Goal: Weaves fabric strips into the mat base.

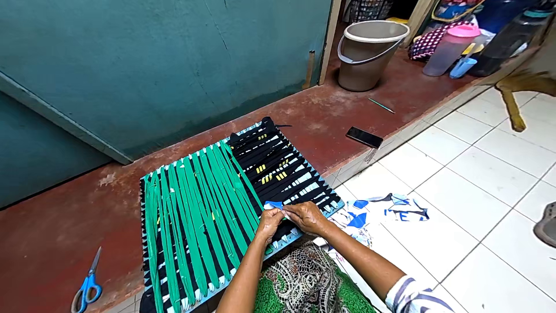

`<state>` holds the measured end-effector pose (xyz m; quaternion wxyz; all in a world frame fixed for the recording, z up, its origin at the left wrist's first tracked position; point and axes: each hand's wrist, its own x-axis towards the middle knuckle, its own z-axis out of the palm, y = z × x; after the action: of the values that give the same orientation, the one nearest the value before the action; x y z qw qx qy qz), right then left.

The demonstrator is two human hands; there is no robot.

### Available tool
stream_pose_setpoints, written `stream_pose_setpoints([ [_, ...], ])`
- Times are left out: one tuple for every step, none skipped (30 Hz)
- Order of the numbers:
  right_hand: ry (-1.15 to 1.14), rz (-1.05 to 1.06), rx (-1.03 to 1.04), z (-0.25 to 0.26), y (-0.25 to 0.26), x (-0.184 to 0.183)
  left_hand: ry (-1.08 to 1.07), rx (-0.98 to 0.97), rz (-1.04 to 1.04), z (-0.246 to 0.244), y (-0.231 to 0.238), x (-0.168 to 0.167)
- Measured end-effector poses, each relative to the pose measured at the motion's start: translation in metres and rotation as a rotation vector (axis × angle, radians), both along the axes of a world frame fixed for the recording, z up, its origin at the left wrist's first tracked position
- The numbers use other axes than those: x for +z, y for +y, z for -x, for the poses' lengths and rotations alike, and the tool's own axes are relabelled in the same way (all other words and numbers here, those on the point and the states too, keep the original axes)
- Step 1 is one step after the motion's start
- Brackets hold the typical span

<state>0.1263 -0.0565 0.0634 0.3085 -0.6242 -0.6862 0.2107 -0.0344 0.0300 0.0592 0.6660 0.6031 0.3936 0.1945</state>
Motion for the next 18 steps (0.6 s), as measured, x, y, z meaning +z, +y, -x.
stream_pose_setpoints([
  [0.047, 0.051, 0.007, -0.003, 0.0, 0.001, 0.002, -0.021, 0.006, 0.001, 0.001, 0.002],
  [0.1, 0.077, 0.003, -0.005, 0.001, 0.001, 0.003, -0.045, 0.005, 0.002, 0.002, 0.003],
  [0.16, 0.1, -0.011, -0.007, 0.002, 0.0, 0.003, -0.066, -0.002, 0.003, 0.002, 0.003],
  [0.221, 0.137, -0.023, -0.008, 0.003, 0.0, 0.004, -0.087, -0.007, 0.004, 0.003, 0.003],
  [0.283, 0.172, -0.031, -0.009, 0.004, 0.001, 0.005, -0.103, -0.015, 0.005, 0.003, 0.004],
  [0.331, 0.202, -0.035, -0.01, 0.004, 0.002, 0.006, -0.116, -0.025, 0.004, 0.003, 0.003],
  [0.37, 0.228, -0.04, -0.011, 0.005, 0.003, 0.005, -0.126, -0.038, 0.004, 0.003, 0.003],
  [0.396, 0.248, -0.044, -0.011, 0.004, 0.005, 0.002, -0.135, -0.053, 0.004, 0.002, 0.003],
  [0.405, 0.251, -0.04, -0.012, 0.003, 0.006, 0.002, -0.149, -0.075, 0.004, 0.002, 0.002],
  [0.391, 0.254, -0.026, -0.013, 0.001, 0.006, 0.006, -0.172, -0.103, 0.005, 0.002, 0.003],
  [0.355, 0.259, -0.002, -0.016, 0.0, 0.005, 0.018, -0.212, -0.133, 0.007, 0.003, 0.005],
  [0.303, 0.27, 0.027, -0.018, -0.002, 0.004, 0.031, -0.258, -0.164, 0.009, 0.004, 0.007],
  [0.256, 0.311, 0.064, -0.021, -0.003, 0.006, 0.042, -0.297, -0.199, 0.009, 0.004, 0.01],
  [0.23, 0.393, 0.106, -0.023, -0.005, 0.012, 0.044, -0.328, -0.241, 0.01, 0.005, 0.011],
  [0.239, 0.472, 0.148, -0.024, -0.006, 0.016, 0.035, -0.353, -0.276, 0.011, 0.005, 0.011],
  [0.288, 0.547, 0.184, -0.025, -0.007, 0.019, 0.017, -0.37, -0.302, 0.011, 0.005, 0.01],
  [0.378, 0.604, 0.209, -0.026, -0.009, 0.021, -0.013, -0.376, -0.323, 0.011, 0.004, 0.01],
  [0.51, 0.642, 0.217, -0.028, -0.011, 0.021, -0.052, -0.37, -0.347, 0.012, 0.002, 0.01],
])
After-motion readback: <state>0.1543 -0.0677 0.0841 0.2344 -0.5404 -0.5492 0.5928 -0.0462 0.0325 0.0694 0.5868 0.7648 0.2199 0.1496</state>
